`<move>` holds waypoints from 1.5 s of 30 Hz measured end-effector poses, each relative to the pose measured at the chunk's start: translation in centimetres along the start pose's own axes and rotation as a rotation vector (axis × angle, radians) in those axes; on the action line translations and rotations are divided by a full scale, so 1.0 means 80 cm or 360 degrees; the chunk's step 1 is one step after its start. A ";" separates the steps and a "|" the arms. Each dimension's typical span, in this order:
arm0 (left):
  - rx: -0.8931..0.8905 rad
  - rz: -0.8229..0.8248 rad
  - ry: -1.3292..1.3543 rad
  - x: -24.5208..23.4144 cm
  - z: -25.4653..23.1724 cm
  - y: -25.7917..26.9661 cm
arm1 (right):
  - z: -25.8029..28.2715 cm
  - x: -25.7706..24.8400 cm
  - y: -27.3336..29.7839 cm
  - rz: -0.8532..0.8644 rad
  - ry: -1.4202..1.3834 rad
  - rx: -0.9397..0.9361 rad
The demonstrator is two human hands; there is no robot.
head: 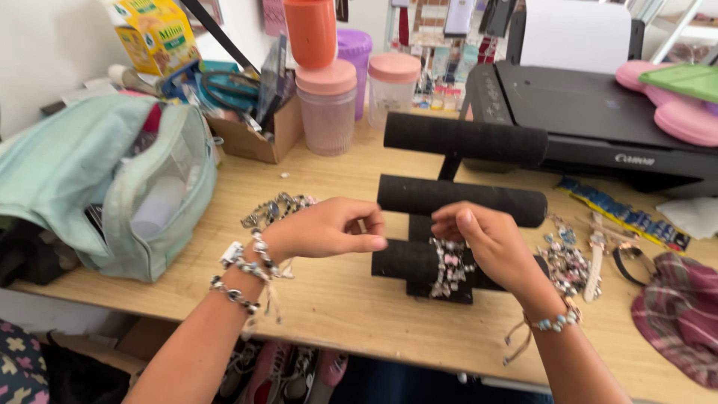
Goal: The person wipes a black foam bracelet display stand with a cloth, then places several beaded bracelets onto the stand. They remove the bracelets, wipe the stand again, and continue arranging the bracelets on the stand.
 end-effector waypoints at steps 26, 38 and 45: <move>0.0329 -0.0283 -0.0844 0.077 -0.033 -0.039 | 0.020 -0.002 0.001 -0.0001 -0.0144 -0.0083; -0.0022 -0.0135 -0.0890 0.097 -0.029 -0.054 | 0.016 -0.005 0.003 -0.0024 -0.0093 -0.0057; 0.0075 -0.0123 -0.0829 0.084 -0.022 -0.041 | 0.016 -0.003 0.000 -0.0023 -0.0045 -0.0017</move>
Point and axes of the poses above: each hand's wrist, its own y-axis away from the middle knuckle, its own x-axis out of the palm, z = x × y, the point moved 8 cm from there along -y, towards the middle knuckle, and after that the axes turned 8 degrees about y, right-handed, at the moved point
